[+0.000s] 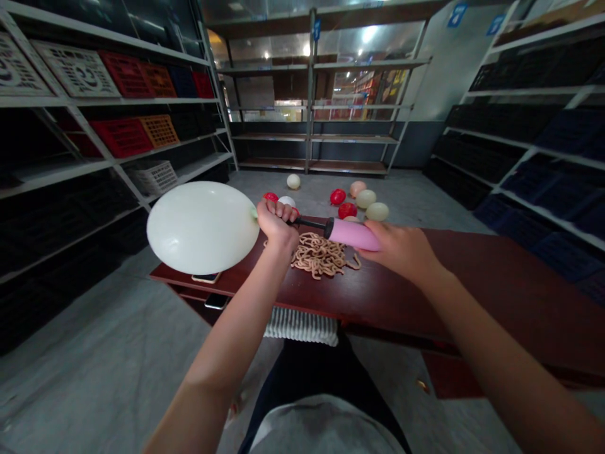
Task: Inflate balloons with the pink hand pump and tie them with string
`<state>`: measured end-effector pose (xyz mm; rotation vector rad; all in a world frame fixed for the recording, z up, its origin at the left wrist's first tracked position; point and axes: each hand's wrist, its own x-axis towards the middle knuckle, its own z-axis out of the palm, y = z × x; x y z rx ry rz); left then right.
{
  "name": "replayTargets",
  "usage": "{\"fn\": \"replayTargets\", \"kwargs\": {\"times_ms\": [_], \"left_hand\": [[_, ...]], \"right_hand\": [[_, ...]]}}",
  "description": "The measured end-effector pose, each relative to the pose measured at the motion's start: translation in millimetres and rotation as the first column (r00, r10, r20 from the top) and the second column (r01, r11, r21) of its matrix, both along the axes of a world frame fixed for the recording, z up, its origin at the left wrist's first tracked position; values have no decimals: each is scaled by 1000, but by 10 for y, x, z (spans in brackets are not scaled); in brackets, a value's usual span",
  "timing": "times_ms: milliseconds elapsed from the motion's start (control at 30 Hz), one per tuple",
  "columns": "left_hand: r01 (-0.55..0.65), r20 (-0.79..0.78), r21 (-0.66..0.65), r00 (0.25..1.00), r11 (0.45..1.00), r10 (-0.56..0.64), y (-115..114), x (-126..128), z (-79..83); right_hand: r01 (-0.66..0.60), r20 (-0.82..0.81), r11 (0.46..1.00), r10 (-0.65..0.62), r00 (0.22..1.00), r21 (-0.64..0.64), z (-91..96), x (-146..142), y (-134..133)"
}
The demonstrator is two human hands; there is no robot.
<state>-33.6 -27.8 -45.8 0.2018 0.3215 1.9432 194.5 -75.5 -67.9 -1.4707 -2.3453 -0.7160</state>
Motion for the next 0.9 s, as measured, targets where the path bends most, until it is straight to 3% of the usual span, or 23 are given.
{"fn": "replayTargets", "kwargs": {"times_ms": [200,333,467,633,900], "left_hand": [[-15,-33,11,999,1000,16,-43,163,14],[-10,-53,0,999,1000,10,-26,124,9],[14,-49,-48,999,999,-16,52,73,-97],[39,7,-64,999,997,-39,153,-67,-195],[47,-24,-69,999,997,-48,152,-354,-59]], "right_hand": [[34,-14,998,-35,999,-44,163,-373,-32],[31,-42,998,-34,999,-59,165,-430,-9],[57,-37,994,-61,997,-96,116,-415,2],[72,12,993,-71,997,-90,23,-232,0],[101,67,994,-100,993,-27,-158,315,-122]]}}
